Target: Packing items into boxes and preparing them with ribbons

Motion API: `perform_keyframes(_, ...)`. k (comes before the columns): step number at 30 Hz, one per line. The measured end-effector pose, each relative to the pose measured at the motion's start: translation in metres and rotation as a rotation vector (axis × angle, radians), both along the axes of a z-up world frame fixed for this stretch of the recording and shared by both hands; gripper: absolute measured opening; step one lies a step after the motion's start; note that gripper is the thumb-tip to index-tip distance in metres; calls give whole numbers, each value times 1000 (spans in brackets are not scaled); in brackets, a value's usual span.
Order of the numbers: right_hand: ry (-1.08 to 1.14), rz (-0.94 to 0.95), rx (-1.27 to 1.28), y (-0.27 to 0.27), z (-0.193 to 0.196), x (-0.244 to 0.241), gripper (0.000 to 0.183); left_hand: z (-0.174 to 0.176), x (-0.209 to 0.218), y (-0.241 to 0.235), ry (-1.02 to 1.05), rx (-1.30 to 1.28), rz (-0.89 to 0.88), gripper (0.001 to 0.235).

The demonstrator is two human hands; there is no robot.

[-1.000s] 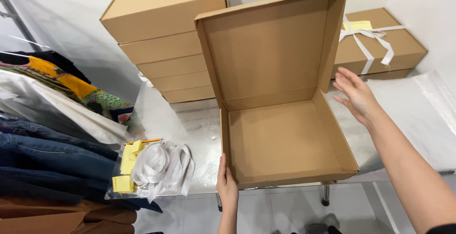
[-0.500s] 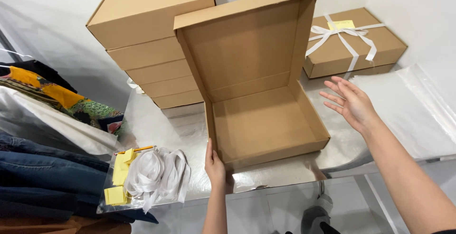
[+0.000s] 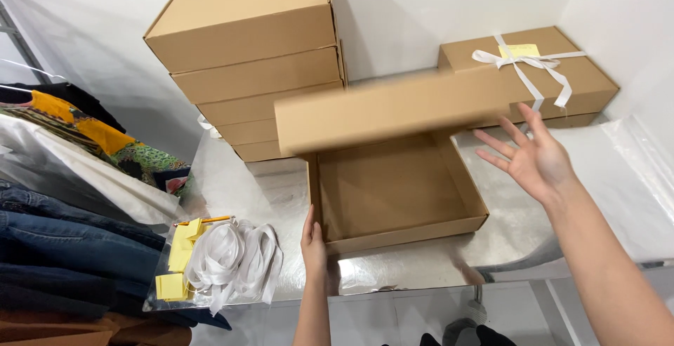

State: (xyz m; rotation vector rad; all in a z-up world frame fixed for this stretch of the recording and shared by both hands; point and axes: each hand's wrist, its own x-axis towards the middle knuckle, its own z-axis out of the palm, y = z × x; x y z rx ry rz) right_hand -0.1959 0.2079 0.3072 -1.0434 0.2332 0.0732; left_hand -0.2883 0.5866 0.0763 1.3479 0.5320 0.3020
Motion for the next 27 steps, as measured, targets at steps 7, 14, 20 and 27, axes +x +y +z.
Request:
perform_keyframes(7,108,50,-71,-38,-74,-28,38,21,-39,-8,66,-688,182,64)
perform_keyframes(14,167,-12,-151,-62,-135,-85,34,23,-45,-2,122,-498,62,68)
perform_keyframes(20,394,-44,-299,-65,-164,-115,44,50,-43,-15,280,-276,46,60)
perform_keyframes(27,260,-62,-589,-64,-171,-82,43,70,-23,-4,130,138,-1,58)
